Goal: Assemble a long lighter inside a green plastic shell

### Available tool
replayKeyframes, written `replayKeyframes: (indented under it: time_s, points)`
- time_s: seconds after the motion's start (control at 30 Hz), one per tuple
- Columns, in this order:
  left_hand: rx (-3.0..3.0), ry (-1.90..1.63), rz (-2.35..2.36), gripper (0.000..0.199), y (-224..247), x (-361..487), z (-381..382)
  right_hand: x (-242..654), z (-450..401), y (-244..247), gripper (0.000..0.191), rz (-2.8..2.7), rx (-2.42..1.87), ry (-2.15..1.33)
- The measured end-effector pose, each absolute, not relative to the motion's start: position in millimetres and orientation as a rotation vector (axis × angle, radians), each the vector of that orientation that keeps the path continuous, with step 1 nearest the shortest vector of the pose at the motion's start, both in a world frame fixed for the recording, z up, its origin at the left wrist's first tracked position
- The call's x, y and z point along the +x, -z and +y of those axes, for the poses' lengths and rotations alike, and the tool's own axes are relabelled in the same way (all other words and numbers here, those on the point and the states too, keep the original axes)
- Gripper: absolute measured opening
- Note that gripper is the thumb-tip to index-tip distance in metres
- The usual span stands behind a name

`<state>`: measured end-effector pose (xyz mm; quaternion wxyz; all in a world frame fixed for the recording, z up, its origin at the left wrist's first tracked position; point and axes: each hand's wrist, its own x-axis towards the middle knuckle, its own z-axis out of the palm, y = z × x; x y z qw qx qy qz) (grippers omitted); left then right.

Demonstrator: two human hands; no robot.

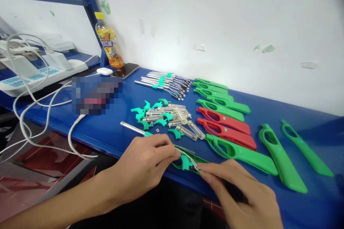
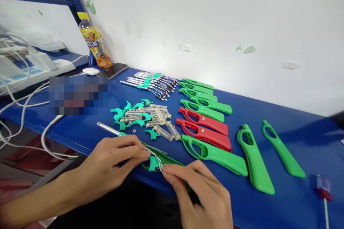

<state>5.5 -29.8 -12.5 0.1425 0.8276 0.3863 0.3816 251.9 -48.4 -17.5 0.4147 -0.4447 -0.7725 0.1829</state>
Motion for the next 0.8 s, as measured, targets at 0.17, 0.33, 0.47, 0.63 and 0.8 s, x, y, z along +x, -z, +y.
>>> replayKeyframes:
  time_s: [0.17,0.33,0.47,0.63,0.8]
  points:
    - [2.355,-1.098,1.111,0.02,13.7,6.9,-29.9,255.0,-48.4,18.5,0.022,-1.977,-1.086,-0.483]
    - [2.39,-1.12,1.12,0.017,14.4,6.0,-29.1,255.0,-48.7,19.3,0.017,-1.995,-1.092,-0.453]
    - [2.478,-1.042,1.162,0.02,14.0,3.5,-28.5,253.1,-45.4,19.6,0.015,-2.012,-1.044,-0.405]
    - [2.591,-0.973,1.232,0.027,11.2,2.4,-26.5,253.8,-42.9,22.3,0.016,-2.038,-1.019,-0.357]
    - [2.591,-0.96,1.222,0.025,11.3,1.1,-24.3,253.8,-46.3,23.0,0.014,-2.053,-1.047,-0.342]
